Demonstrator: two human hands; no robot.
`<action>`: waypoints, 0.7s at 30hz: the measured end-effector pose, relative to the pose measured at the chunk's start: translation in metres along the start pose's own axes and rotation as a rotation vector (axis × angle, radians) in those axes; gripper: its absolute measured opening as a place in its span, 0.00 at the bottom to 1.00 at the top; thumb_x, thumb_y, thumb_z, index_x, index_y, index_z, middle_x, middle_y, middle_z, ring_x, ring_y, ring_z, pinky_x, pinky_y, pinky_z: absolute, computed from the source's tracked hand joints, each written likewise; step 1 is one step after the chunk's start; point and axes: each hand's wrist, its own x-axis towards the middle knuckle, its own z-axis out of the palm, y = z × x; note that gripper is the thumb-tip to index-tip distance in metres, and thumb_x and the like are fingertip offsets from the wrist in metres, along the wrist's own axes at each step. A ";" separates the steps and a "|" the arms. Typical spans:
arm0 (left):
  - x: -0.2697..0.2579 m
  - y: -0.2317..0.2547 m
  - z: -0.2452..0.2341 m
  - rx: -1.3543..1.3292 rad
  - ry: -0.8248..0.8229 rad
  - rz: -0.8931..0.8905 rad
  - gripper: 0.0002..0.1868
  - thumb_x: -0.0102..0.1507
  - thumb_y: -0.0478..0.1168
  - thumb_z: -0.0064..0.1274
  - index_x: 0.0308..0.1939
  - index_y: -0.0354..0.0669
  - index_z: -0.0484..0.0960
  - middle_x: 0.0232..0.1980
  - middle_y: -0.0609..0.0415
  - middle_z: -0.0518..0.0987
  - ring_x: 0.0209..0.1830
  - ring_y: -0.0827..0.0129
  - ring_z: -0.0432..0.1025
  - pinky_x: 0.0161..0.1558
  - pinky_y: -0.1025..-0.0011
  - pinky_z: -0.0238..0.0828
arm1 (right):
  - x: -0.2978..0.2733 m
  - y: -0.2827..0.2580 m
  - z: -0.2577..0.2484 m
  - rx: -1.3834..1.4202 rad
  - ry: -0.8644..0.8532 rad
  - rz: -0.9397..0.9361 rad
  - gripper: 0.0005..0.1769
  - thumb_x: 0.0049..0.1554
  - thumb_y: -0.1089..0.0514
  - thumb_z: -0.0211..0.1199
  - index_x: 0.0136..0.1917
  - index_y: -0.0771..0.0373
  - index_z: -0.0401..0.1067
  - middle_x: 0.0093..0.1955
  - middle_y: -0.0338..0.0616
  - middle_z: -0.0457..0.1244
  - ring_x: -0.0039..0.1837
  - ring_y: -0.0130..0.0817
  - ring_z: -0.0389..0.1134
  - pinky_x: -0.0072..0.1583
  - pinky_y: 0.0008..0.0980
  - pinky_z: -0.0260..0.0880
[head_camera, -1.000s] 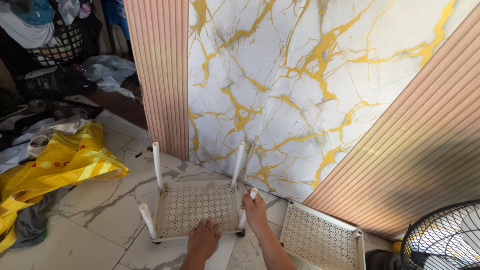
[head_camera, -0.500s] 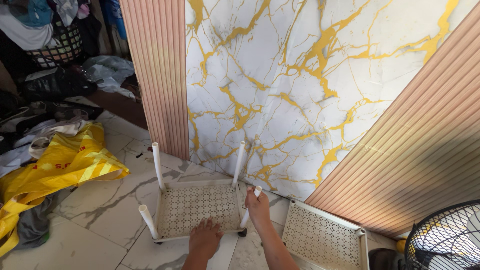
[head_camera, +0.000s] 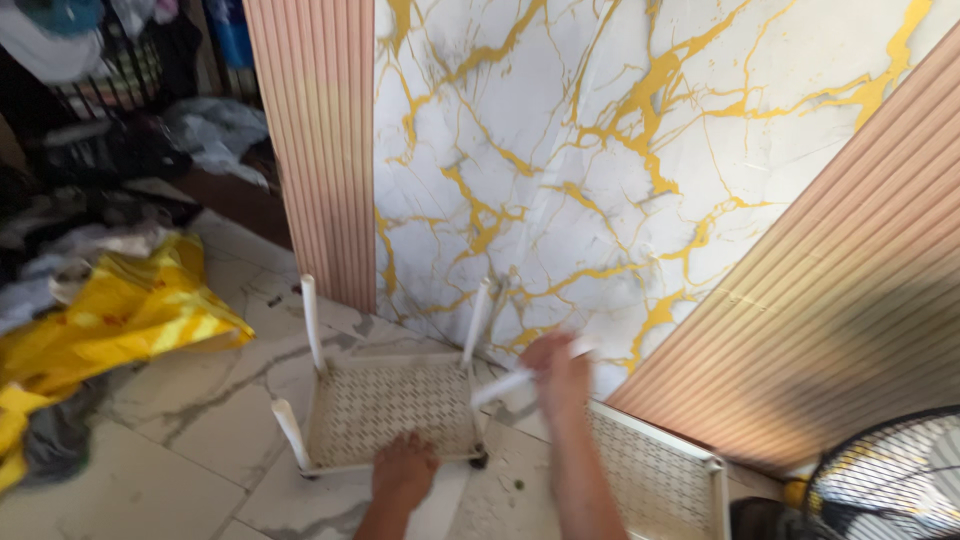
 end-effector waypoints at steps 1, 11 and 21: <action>-0.002 0.002 0.002 0.005 -0.021 0.004 0.28 0.74 0.58 0.29 0.77 0.65 0.61 0.85 0.61 0.47 0.84 0.60 0.41 0.78 0.52 0.39 | 0.005 -0.023 -0.004 0.286 0.013 -0.041 0.18 0.64 0.57 0.50 0.31 0.58 0.58 0.24 0.38 0.51 0.29 0.31 0.51 0.37 0.39 0.57; -0.009 0.002 -0.006 0.028 -0.057 0.031 0.29 0.74 0.59 0.27 0.77 0.61 0.60 0.85 0.59 0.47 0.84 0.58 0.41 0.78 0.51 0.39 | -0.025 -0.068 0.021 0.319 -0.173 -0.101 0.24 0.68 0.54 0.52 0.31 0.59 0.54 0.25 0.38 0.49 0.31 0.30 0.48 0.40 0.36 0.58; -0.005 -0.002 0.008 0.056 0.062 0.041 0.29 0.73 0.61 0.29 0.77 0.63 0.59 0.84 0.57 0.47 0.84 0.58 0.42 0.78 0.53 0.39 | -0.021 -0.071 0.021 -0.354 -0.135 -0.432 0.18 0.72 0.46 0.49 0.53 0.64 0.65 0.43 0.40 0.57 0.44 0.28 0.55 0.47 0.29 0.58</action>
